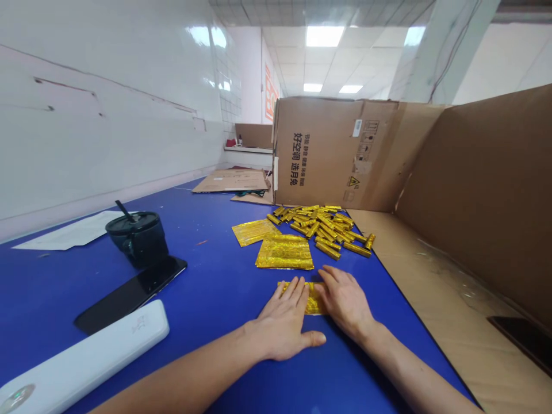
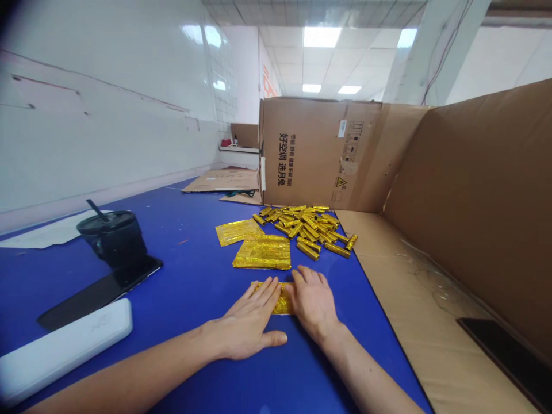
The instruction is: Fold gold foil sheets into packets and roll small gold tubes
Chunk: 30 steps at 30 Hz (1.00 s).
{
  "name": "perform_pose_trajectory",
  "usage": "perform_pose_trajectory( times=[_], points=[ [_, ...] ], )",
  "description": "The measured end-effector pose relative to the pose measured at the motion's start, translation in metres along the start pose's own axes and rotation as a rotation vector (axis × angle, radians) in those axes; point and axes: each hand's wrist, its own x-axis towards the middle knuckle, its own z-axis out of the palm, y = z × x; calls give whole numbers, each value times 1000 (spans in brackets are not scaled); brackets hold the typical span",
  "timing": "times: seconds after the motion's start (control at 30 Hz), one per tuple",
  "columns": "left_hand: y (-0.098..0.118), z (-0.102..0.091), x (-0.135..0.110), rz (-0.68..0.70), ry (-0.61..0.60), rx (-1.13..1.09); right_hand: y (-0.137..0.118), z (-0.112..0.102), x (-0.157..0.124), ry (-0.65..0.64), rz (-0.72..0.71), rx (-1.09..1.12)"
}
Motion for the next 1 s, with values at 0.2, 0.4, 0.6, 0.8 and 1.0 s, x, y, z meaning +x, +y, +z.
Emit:
perform_pose_trajectory(
  times=[0.2, 0.4, 0.6, 0.8, 1.0],
  points=[
    [0, 0, 0, -21, 21, -27, -11, 0, -11, -311, -253, 331],
    [-5, -1, -3, -90, -4, 8, 6, 4, -17, -314, -149, 193],
    [-7, -9, -5, -153, -43, 56, 5, 4, -17, -310, -120, 153],
    [24, -22, 14, -28, -66, -29, 4, 2, -13, -370, -145, 114],
    [33, -9, 25, 44, -65, -128, 6, 4, -10, -413, -148, 92]
  ],
)
